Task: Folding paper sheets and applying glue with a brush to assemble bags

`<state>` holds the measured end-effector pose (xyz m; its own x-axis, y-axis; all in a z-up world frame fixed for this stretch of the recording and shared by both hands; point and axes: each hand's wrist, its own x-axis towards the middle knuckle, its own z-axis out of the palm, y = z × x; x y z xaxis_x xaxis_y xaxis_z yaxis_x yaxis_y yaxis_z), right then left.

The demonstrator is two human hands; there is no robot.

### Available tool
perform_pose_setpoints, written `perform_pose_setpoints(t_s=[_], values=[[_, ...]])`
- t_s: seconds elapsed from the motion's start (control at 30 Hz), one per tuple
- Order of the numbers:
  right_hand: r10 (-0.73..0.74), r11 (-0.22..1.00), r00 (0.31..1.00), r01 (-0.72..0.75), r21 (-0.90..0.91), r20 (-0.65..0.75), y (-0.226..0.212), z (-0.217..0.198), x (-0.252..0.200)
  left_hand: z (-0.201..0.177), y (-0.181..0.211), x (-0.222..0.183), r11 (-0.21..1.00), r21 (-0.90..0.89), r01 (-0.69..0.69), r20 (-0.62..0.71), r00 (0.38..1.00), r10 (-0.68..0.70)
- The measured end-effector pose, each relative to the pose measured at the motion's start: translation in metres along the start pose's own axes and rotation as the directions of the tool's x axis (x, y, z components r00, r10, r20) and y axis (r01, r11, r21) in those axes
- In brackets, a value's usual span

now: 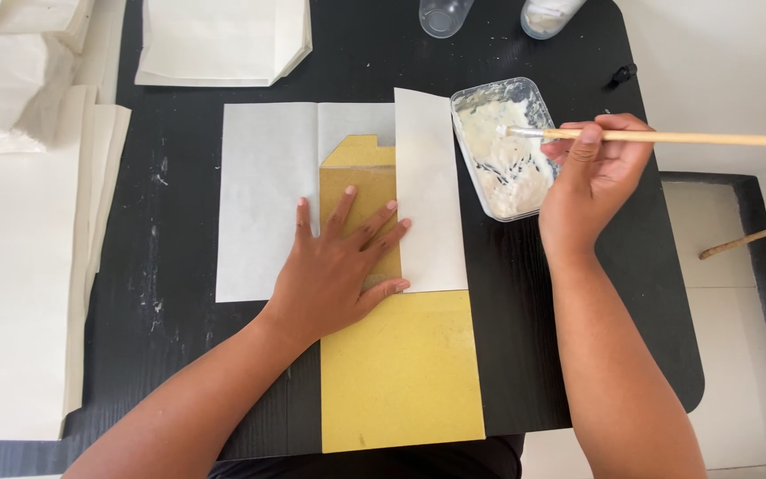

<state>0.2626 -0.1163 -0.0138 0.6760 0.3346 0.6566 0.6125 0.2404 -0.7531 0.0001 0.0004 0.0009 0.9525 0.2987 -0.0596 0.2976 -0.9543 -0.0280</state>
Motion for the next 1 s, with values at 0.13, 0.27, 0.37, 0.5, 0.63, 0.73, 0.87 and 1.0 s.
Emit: perform_pose_setpoints(t_s=[0.13, 0.27, 0.37, 0.5, 0.63, 0.73, 0.87, 1.0], values=[[-0.14, 0.99, 0.99, 0.14, 0.002, 0.021, -0.017, 0.003, -0.006, 0.029, -0.006, -0.005, 0.978, 0.206, -0.02, -0.356, 0.93, 0.094], [-0.049, 0.988, 0.995, 0.036, 0.15, 0.087, -0.041, 0.024, -0.019, 0.008, -0.003, -0.002, 0.994, 0.111, -0.024, -0.176, 0.983, 0.043], [0.11, 0.967, 0.987, -0.134, 0.215, 0.121, -0.047, 0.04, -0.026, -0.001, -0.001, -0.002, 1.0, 0.01, -0.008, 0.026, 1.0, 0.007], [0.05, 0.981, 0.994, -0.068, 0.183, 0.102, -0.033, 0.042, -0.022, 0.003, -0.002, -0.002, 1.0, 0.009, -0.01, 0.007, 1.0, 0.01], [0.02, 0.986, 0.998, -0.029, 0.164, 0.06, -0.02, 0.035, -0.019, 0.007, -0.001, -0.004, 1.0, -0.008, -0.002, -0.011, 1.0, 0.001], [-0.111, 0.986, 0.993, 0.104, 0.134, 0.047, -0.011, 0.03, -0.019, 0.008, 0.0, -0.004, 1.0, -0.018, -0.004, -0.015, 1.0, 0.004], [-0.207, 0.972, 0.968, 0.188, 0.139, 0.139, -0.018, 0.042, -0.036, 0.021, 0.002, -0.007, 1.0, 0.004, -0.001, -0.084, 0.996, 0.001], [-0.151, 0.968, 0.951, 0.086, 0.237, 0.27, -0.037, 0.068, -0.049, 0.022, 0.001, -0.006, 1.0, 0.023, -0.015, -0.118, 0.993, 0.018]])
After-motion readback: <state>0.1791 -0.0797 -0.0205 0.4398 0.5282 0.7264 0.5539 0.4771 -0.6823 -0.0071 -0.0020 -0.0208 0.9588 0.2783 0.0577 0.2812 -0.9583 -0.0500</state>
